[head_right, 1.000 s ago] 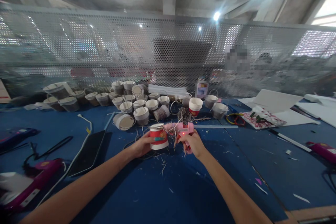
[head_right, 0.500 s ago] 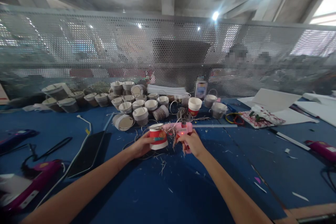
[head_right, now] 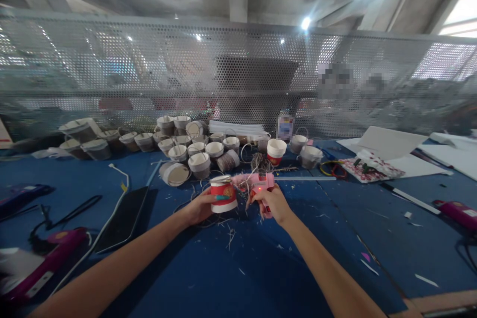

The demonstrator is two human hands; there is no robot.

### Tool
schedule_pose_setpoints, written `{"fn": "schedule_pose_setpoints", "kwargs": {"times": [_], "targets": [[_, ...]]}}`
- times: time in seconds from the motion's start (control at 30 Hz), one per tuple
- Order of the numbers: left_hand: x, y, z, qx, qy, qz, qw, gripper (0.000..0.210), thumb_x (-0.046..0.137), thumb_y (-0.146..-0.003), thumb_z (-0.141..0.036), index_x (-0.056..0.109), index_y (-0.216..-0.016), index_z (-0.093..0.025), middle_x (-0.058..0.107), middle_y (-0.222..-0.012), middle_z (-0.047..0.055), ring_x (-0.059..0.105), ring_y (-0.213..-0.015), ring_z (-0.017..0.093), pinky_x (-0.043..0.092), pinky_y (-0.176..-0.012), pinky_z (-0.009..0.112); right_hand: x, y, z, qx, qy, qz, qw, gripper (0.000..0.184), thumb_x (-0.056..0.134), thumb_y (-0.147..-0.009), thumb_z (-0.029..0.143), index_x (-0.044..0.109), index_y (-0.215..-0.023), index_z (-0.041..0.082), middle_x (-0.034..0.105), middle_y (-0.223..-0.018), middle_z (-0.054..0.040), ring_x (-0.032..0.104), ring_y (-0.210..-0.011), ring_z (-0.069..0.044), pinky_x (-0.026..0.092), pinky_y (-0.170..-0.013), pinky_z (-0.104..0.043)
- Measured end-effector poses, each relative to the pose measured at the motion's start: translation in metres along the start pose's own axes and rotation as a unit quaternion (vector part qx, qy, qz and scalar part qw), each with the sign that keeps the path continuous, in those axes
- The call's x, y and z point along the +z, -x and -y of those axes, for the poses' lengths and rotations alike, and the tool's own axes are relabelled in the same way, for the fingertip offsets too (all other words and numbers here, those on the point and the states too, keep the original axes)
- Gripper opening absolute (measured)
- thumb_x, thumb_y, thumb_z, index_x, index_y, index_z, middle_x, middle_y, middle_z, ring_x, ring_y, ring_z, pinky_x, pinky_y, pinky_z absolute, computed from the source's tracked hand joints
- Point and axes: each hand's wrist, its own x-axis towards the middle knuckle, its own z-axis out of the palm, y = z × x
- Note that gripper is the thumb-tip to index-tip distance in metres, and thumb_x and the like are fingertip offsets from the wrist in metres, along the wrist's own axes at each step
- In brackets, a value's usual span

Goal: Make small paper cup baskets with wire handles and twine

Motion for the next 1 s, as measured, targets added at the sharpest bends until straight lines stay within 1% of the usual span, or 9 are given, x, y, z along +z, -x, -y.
{"fn": "schedule_pose_setpoints", "kwargs": {"times": [0.3, 0.43, 0.67, 0.8, 1.0], "targets": [[0.0003, 0.0003, -0.0008, 0.001, 0.003, 0.004, 1.000, 0.037, 0.063, -0.065, -0.008, 0.059, -0.101, -0.013, 0.068, -0.093, 0.009, 0.063, -0.085, 0.022, 0.041, -0.087, 0.041, -0.0013, 0.0001, -0.0006, 0.004, -0.005, -0.011, 1.000, 0.013, 0.050, -0.052, 0.021, 0.059, -0.045, 0.015, 0.043, -0.027, 0.0021, 0.032, -0.024, -0.007, 0.024, -0.027, -0.020], [0.0014, 0.0009, -0.0015, -0.002, -0.005, 0.005, 1.000, 0.037, 0.062, -0.066, -0.008, 0.058, -0.103, -0.012, 0.068, -0.094, 0.010, 0.063, -0.085, 0.022, 0.041, -0.088, 0.041, -0.0001, 0.0005, 0.0008, 0.004, -0.005, -0.012, 1.000, 0.012, 0.049, -0.052, 0.020, 0.058, -0.046, 0.015, 0.044, -0.028, 0.0019, 0.033, -0.026, -0.007, 0.023, -0.028, -0.019], [0.0006, 0.0004, -0.0002, -0.006, -0.003, -0.010, 1.000, 0.039, 0.064, -0.063, -0.008, 0.059, -0.101, -0.012, 0.068, -0.092, 0.010, 0.064, -0.083, 0.022, 0.045, -0.083, 0.038, 0.0002, 0.0006, 0.0012, 0.012, -0.020, -0.002, 1.000, 0.011, 0.050, -0.051, 0.021, 0.057, -0.046, 0.015, 0.043, -0.026, 0.0024, 0.031, -0.023, -0.007, 0.023, -0.026, -0.019], [-0.0005, -0.0002, 0.0005, -0.006, -0.001, -0.013, 1.000, 0.039, 0.064, -0.062, -0.008, 0.059, -0.100, -0.012, 0.069, -0.092, 0.009, 0.064, -0.083, 0.022, 0.046, -0.082, 0.037, -0.0013, -0.0001, 0.0003, 0.010, -0.013, 0.001, 1.000, 0.011, 0.050, -0.052, 0.020, 0.058, -0.046, 0.014, 0.045, -0.028, 0.0021, 0.032, -0.023, -0.007, 0.025, -0.026, -0.019], [-0.0044, -0.0003, 0.0021, -0.004, 0.000, -0.001, 1.000, 0.040, 0.064, -0.063, -0.008, 0.058, -0.102, -0.011, 0.068, -0.094, 0.010, 0.063, -0.085, 0.023, 0.042, -0.087, 0.042, -0.0010, 0.0000, 0.0015, 0.010, -0.011, 0.007, 1.000, 0.012, 0.050, -0.052, 0.021, 0.058, -0.046, 0.014, 0.044, -0.027, 0.0024, 0.032, -0.022, -0.007, 0.025, -0.026, -0.019]]}}
